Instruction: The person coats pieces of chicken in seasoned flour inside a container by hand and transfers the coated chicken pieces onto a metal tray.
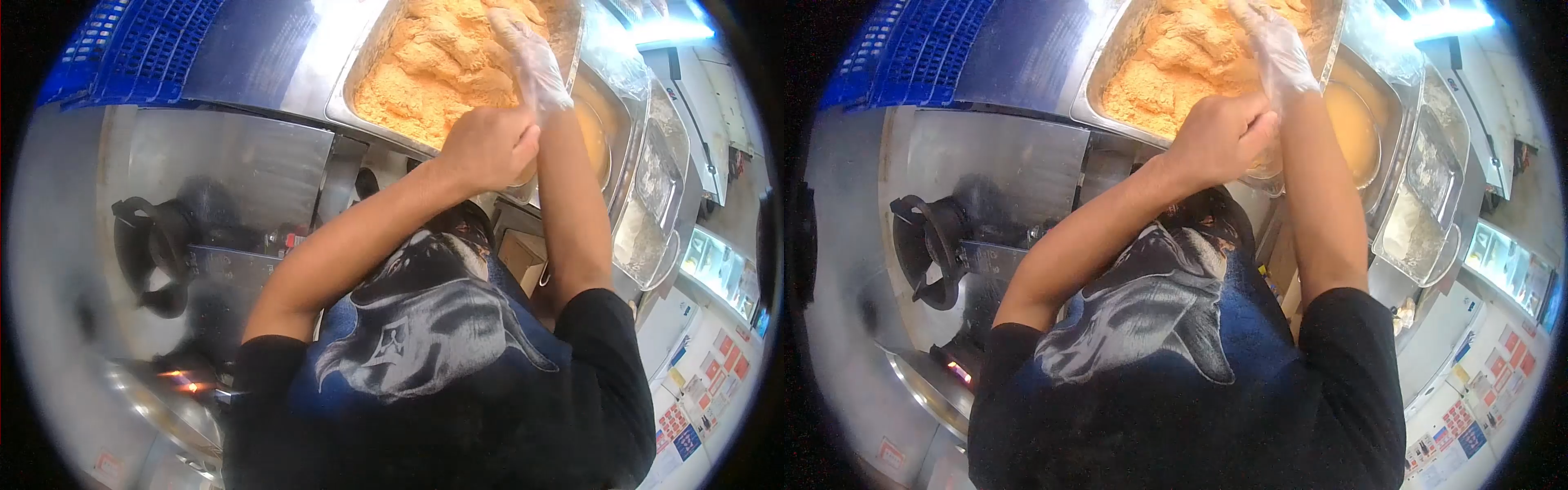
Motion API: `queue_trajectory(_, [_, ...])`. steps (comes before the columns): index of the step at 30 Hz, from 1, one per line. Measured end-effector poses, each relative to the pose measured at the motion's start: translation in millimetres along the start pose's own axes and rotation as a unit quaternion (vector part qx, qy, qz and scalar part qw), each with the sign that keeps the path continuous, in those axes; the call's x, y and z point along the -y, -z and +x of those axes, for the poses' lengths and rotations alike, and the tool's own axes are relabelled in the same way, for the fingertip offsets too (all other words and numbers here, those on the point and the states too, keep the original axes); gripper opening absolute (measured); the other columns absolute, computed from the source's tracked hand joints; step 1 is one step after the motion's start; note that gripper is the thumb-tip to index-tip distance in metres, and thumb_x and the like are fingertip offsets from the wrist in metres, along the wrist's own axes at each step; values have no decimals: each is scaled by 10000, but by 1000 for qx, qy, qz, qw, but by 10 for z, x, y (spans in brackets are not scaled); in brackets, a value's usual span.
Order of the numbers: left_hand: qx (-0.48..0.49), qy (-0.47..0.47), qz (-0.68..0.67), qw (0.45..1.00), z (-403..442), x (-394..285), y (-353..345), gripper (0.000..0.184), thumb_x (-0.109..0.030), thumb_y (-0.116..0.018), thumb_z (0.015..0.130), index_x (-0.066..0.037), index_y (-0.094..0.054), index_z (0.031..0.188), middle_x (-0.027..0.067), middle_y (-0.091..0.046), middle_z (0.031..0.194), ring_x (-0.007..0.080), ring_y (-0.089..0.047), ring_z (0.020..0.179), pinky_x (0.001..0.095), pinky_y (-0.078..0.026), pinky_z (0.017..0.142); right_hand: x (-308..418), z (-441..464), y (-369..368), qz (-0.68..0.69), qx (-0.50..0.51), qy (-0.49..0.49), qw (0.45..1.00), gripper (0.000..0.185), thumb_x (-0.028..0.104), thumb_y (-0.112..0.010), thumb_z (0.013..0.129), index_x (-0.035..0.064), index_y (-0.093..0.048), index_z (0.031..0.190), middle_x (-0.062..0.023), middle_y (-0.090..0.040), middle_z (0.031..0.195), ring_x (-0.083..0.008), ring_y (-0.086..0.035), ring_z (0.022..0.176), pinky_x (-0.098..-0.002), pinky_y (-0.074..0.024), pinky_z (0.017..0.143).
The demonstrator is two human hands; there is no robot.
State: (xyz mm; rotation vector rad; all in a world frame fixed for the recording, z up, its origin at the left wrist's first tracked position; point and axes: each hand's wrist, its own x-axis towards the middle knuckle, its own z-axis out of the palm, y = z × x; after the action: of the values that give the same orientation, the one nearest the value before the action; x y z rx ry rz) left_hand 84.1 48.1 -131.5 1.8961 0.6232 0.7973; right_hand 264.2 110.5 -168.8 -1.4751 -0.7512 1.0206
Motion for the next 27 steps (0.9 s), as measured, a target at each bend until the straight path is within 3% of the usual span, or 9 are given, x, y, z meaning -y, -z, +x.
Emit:
queue_trajectory(2, [-1, 36, 33, 999, 17, 98, 45, 299, -274, -623, 1022, -8, -635, 887, 214, -663, 759, 457, -646, 718, 505, -509, 664, -49, 232, 97, -44, -5, 7, 999, 498, 320, -778, 950, 114, -694, 1396, -121, -752, 1276, -259, -694, 1148, -405, -545, 1007])
queue_trajectory(3, [0, 71, 65, 995, 32, 131, 97, 314, -293, -619, 1030, -7, -649, 904, 218, -675, 780, 454, -655, 727, 499, -514, 669, -40, 386, 188, -282, -24, 53, 958, 458, 326, -793, 934, 101, -726, 1328, -148, -773, 1155, -271, -722, 1056, -420, -561, 947])
queue_trajectory(4, [-2, 72, 66, 995, 41, 173, 160, 314, -293, -619, 1030, -7, -649, 904, 218, -675, 780, 454, -655, 727, 499, -514, 669, -75, 493, 265, -502, -42, 97, 858, 423, 333, -808, 919, 88, -758, 1260, -175, -793, 1033, -284, -750, 965, -434, -576, 887])
queue_trajectory(5, [-32, 107, 73, 991, 48, 191, 268, 319, -307, -621, 1036, -11, -666, 929, 215, -690, 798, 438, -673, 731, 492, -526, 679, -16, 504, 239, -502, -40, 97, 858, 423, 333, -808, 919, 88, -758, 1260, -175, -793, 1033, -284, -750, 965, -434, -576, 887])
queue_trajectory(7, [-109, 130, 87, 982, 50, 283, 513, 325, -330, -628, 1047, -19, -691, 975, 203, -716, 823, 393, -706, 734, 476, -547, 693, 183, 533, 137, -614, 28, 69, 786, 315, 271, -779, 925, 53, -775, 1153, -233, -758, 898, -329, -758, 909, -460, -576, 832])
queue_trajectory(11, [-227, 80, 157, 958, 62, 584, 982, 312, -320, -637, 1059, -16, -700, 1029, 167, -735, 808, 294, -729, 717, 434, -562, 693, 141, 634, 154, -654, 70, 98, 746, 271, 240, -767, 929, 48, -769, 1119, -246, -753, 956, -351, -754, 969, -454, -567, 869])
queue_trajectory(13, [-267, 83, 154, 948, 58, 647, 1124, 311, -320, -581, 1065, -28, -669, 1010, 223, -729, 804, 462, -723, 776, 545, -564, 713, 185, 595, 109, -631, 97, 81, 765, 261, 209, -744, 939, 38, -762, 1135, -251, -750, 1024, -353, -738, 1016, -458, -556, 895])
queue_trajectory(16, [-298, 75, 155, 939, 44, 826, 1114, 287, -295, -598, 1061, -21, -663, 1009, 208, -731, 787, 447, -727, 745, 525, -565, 679, 276, 524, 53, -596, 135, 55, 790, 250, 162, -711, 955, 24, -751, 1159, -260, -745, 1126, -358, -714, 1085, -464, -539, 934])
queue_trajectory(27, [-284, 50, 150, 946, -47, 904, 1077, 238, -259, -600, 1064, -36, -667, 1011, 194, -728, 769, 434, -726, 716, 507, -574, 651, 278, 414, 10, -600, 91, 76, 791, 207, 137, -644, 951, 19, -752, 1083, -211, -757, 1059, -314, -726, 1021, -434, -538, 930])
